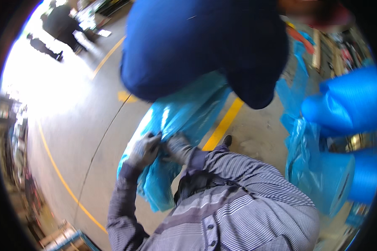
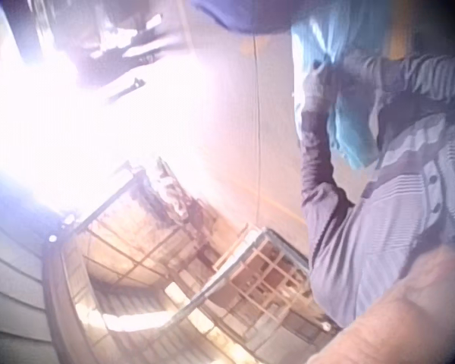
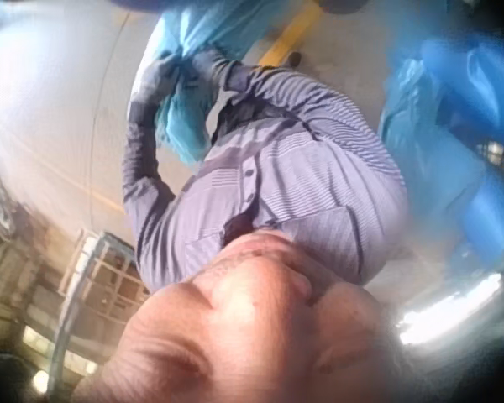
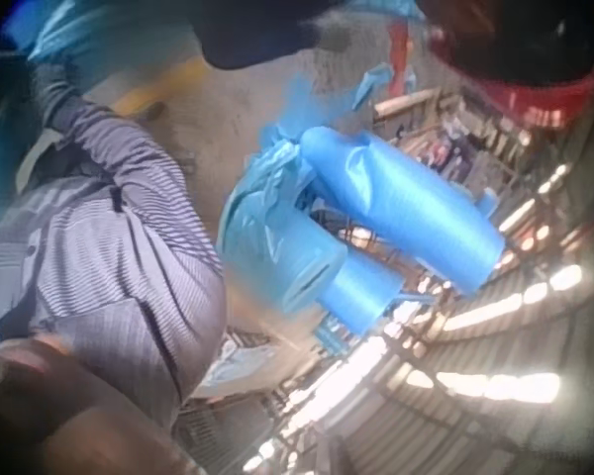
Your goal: The person wraps a long black rectangular object with blue bubble wrap and secures it with yellow tape. They then walk to a nearby area, pick up a roll of tape, and handle a document before returning to the wrapped object.
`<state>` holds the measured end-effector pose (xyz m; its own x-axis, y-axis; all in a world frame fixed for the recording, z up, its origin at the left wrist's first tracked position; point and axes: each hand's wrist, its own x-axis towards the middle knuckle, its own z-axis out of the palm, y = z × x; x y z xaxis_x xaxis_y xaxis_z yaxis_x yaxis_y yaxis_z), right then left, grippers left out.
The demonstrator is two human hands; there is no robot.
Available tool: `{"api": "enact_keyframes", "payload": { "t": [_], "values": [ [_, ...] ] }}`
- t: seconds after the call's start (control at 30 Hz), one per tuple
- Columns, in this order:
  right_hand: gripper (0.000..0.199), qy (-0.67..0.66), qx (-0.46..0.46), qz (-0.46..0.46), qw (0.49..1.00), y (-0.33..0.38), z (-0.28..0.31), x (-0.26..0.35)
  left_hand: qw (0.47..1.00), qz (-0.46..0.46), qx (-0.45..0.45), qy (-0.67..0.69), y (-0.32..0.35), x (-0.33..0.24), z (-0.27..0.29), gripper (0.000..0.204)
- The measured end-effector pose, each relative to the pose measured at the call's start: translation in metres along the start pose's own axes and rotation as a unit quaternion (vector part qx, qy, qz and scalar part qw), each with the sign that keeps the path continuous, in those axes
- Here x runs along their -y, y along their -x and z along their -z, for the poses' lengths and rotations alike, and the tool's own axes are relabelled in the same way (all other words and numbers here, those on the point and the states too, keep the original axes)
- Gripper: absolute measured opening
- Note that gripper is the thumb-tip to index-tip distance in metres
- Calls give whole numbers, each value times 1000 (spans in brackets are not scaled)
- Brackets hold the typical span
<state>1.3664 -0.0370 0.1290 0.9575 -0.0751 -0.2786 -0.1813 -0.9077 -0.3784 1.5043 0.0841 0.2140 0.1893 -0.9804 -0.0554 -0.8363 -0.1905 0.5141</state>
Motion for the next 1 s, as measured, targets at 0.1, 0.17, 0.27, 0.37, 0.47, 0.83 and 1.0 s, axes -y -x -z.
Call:
{"api": "enact_keyframes", "payload": {
  "t": [0.1,0.17,0.27,0.37,0.47,0.83,1.0],
  "values": [
    [58,-13,-20,2,1000,-6,-7,-3,999,44,8,2,7,-16,-12,77],
    [46,-72,-61,18,995,0,-7,-10,997,61,28,-24,16,-21,-19,102],
    [41,-220,-32,71,972,12,4,-34,992,63,12,-112,25,-22,-38,105],
    [44,-398,-177,45,899,37,22,-67,980,58,3,-191,28,-21,-56,85],
    [64,-290,-346,-15,892,59,43,-90,966,58,25,-249,28,-18,-65,80],
    [88,63,-180,17,982,49,9,-123,971,65,19,-230,24,-25,-61,63],
    [80,99,-208,18,973,48,-5,-121,981,107,33,-156,21,-43,-50,90]
  ]
}}
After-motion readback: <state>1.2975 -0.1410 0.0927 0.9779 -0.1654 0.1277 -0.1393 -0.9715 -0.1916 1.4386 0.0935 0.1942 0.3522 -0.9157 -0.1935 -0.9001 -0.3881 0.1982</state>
